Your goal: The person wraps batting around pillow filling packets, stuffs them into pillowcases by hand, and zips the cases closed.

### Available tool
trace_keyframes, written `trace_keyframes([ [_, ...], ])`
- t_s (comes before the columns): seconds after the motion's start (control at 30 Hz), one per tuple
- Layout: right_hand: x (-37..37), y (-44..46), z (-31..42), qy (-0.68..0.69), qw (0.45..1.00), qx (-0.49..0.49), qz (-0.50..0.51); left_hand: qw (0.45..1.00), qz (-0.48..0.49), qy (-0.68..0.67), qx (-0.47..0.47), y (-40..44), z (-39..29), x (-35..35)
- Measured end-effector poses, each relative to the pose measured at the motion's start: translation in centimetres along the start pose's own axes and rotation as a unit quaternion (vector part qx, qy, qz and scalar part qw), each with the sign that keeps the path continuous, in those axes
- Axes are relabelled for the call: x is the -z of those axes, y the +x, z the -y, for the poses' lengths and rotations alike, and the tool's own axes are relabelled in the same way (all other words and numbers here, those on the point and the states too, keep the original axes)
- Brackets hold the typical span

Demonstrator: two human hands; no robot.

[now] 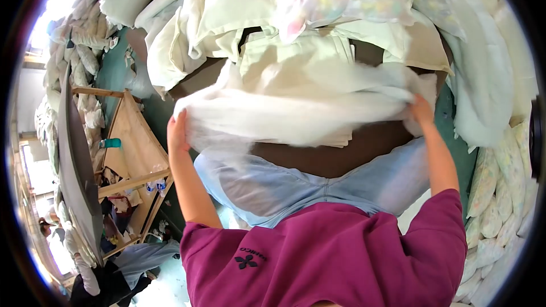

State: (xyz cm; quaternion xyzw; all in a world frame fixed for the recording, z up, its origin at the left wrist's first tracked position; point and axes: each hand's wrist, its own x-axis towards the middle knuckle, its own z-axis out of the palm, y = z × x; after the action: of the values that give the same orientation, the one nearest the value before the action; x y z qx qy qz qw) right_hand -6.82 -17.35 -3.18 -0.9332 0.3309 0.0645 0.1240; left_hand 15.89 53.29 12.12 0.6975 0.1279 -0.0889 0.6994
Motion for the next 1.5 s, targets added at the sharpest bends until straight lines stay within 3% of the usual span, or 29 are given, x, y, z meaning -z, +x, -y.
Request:
trace_keyframes([
  [0.03, 2.0, -0.1, -1.6, -0.001, 0.998, -0.043, -0.034, 0.999, 0.038, 0.007, -0.003, 1.4, 0.0, 1.5],
  [0.1, 7.3, -1.9, -2.1, -0.034, 0.992, -0.120, 0.002, 0.993, 0.078, 0.085, 0.012, 3.0, 0.5, 2.4],
  [0.17, 7.1, -1.9, -6.5, -0.107, 0.987, -0.112, 0.039, 0.976, 0.098, 0.195, 0.016, 3.3, 2.1, 0.0],
  [0.27, 7.4, -2.0, -6.5, -0.232, 0.940, -0.119, 0.220, 0.913, 0.147, 0.374, 0.073, 2.3, 5.1, -4.7],
  [0.37, 7.1, -3.0, -0.9, -0.110, 0.994, 0.003, 0.019, 0.913, 0.157, 0.362, 0.104, 2.1, 8.2, -5.9],
  [0.4, 7.9, -3.5, 2.9, -0.044, 0.993, 0.105, -0.036, 0.917, 0.135, 0.362, 0.098, 1.2, 8.4, -6.4],
  [0.43, 8.6, -3.8, 7.2, 0.023, 0.974, 0.207, -0.090, 0.926, 0.119, 0.345, 0.092, 0.5, 8.7, -6.3],
  [0.5, 7.9, -3.9, 14.2, 0.104, 0.934, 0.328, -0.092, 0.943, 0.085, 0.313, 0.076, -0.7, 9.1, -5.7],
  [0.7, 1.7, -5.5, 31.5, 0.053, 0.853, 0.517, 0.044, 0.986, -0.015, 0.087, 0.140, -6.7, 7.0, -2.2],
  [0.8, -2.1, -6.3, 38.0, 0.232, 0.806, 0.511, 0.188, 0.985, -0.018, -0.026, 0.170, -9.4, 6.7, -0.4],
  [0.9, -4.1, -6.1, 43.0, 0.247, 0.788, 0.421, 0.375, 0.984, 0.009, -0.055, 0.171, -11.2, 7.2, 0.6],
  [1.0, -5.0, -6.1, 45.5, 0.163, 0.777, 0.463, 0.394, 0.976, 0.003, -0.084, 0.200, -11.6, 7.8, 2.1],
  [1.1, -4.0, -4.2, 48.5, 0.008, 0.807, 0.414, 0.421, 0.975, 0.036, -0.121, 0.181, -11.7, 7.3, 2.5],
  [1.13, -2.9, -3.9, 48.8, 0.050, 0.842, 0.432, 0.318, 0.975, 0.049, -0.128, 0.177, -11.6, 7.4, 2.7],
  [1.23, 2.5, -5.4, 48.8, 0.145, 0.874, 0.463, -0.005, 0.982, 0.086, 0.156, 0.061, -11.7, 8.6, 1.6],
  [1.3, 7.8, -7.7, 48.7, 0.114, 0.855, 0.502, -0.055, 0.885, 0.106, 0.426, -0.156, -13.6, 7.0, -2.6],
  [1.37, 10.4, -9.6, 48.4, 0.114, 0.844, 0.519, -0.074, 0.775, 0.131, 0.599, -0.150, -16.1, 6.9, -7.2],
  [1.43, 11.7, -11.6, 48.0, 0.142, 0.848, 0.506, -0.062, 0.699, 0.176, 0.679, -0.137, -16.8, 7.3, -8.3],
  [1.5, 12.3, -13.6, 47.2, 0.197, 0.868, 0.456, -0.020, 0.677, 0.250, 0.681, -0.122, -16.1, 8.7, -8.0],
])
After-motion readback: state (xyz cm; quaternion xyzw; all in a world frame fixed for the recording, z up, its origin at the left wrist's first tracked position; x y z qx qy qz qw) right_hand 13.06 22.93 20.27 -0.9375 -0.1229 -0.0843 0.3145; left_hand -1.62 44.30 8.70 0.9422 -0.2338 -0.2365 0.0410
